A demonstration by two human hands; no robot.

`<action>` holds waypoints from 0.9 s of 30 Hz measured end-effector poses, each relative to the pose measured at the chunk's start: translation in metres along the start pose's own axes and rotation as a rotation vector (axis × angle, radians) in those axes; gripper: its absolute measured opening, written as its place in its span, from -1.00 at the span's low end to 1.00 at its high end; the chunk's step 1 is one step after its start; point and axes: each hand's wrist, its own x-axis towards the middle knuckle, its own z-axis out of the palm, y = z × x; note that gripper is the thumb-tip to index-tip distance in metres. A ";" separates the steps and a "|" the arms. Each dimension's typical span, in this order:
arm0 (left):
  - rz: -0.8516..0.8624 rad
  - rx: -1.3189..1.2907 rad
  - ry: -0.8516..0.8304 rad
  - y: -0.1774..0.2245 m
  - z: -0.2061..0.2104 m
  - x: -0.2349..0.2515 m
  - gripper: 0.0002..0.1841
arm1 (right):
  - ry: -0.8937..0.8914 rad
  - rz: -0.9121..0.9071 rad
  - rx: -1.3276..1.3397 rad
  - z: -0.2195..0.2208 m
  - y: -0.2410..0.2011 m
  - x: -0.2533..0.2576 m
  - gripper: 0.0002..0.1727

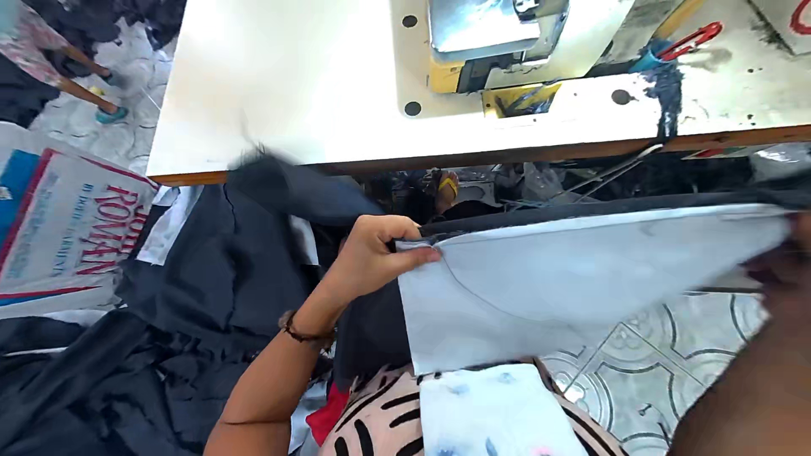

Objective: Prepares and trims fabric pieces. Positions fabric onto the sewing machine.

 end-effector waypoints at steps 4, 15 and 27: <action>-0.159 0.026 0.067 -0.037 0.020 -0.010 -0.92 | 0.010 0.296 -0.060 0.038 0.040 -0.012 -0.85; -0.110 0.117 -0.098 -0.026 0.053 -0.001 -0.91 | -0.324 -0.061 -0.705 0.062 0.015 -0.002 -0.46; 0.131 -0.062 -0.266 -0.026 -0.006 -0.011 -0.81 | -1.045 -0.158 0.150 0.157 -0.073 -0.029 -0.89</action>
